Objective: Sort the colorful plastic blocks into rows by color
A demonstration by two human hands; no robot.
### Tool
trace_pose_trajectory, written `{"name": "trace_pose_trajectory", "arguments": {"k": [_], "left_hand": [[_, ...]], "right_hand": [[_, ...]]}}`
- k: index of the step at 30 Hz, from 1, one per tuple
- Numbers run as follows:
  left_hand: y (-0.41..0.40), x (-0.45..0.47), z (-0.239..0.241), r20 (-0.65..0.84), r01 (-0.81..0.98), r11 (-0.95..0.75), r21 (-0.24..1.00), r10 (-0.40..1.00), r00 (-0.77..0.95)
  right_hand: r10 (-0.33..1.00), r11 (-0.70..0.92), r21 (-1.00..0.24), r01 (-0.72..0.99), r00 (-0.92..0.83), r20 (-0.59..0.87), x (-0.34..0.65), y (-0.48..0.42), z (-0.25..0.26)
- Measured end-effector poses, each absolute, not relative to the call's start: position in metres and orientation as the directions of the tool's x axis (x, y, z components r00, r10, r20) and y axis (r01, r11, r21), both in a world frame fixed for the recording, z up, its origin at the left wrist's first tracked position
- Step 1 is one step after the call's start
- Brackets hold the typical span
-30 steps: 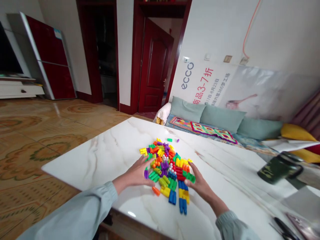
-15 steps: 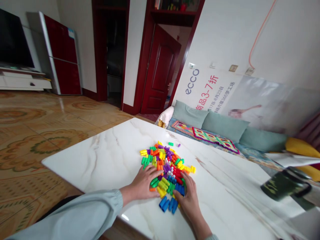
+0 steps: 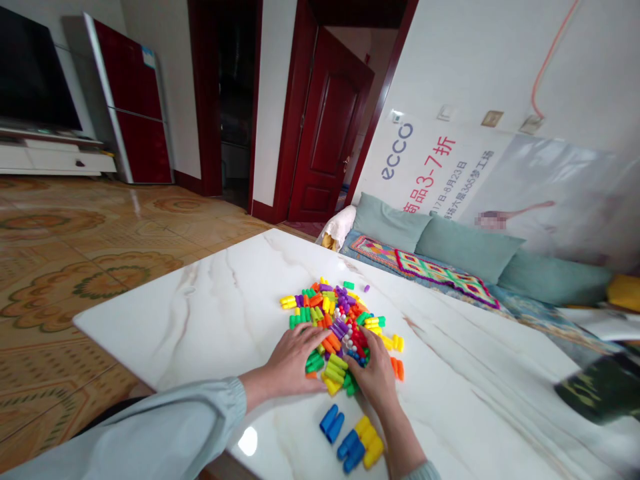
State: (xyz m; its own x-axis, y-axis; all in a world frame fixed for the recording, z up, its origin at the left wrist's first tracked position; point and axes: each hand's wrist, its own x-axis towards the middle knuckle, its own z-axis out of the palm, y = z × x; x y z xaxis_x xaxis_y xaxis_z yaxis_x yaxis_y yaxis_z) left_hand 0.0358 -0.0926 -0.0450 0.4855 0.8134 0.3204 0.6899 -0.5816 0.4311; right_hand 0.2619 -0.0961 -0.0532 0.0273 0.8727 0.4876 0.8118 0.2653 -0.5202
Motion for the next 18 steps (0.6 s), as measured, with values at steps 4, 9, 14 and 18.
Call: {"name": "trace_pose_trajectory", "arguments": {"k": [4, 9, 14, 18], "left_hand": [[-0.090, 0.039, -0.041, 0.378, 0.621, -0.665, 0.414, 0.747, 0.547], [-0.088, 0.043, -0.046, 0.402, 0.566, -0.684, 0.461, 0.729, 0.554], [-0.086, 0.040, -0.033, 0.408, 0.475, -0.704, 0.528, 0.701, 0.585], [-0.057, 0.049, -0.002, 0.516, 0.510, -0.731, 0.454, 0.682, 0.518]], "right_hand": [[0.887, 0.305, -0.562, 0.769, -0.013, 0.462, 0.264, -0.086, -0.042], [0.913, 0.295, -0.732, 0.614, 0.044, 0.405, 0.259, -0.081, -0.040], [0.947, 0.275, -0.920, 0.278, 0.084, 0.309, 0.246, -0.080, -0.023], [0.912, 0.402, -0.884, 0.239, -0.020, 0.409, 0.251, -0.063, 0.005]]}}
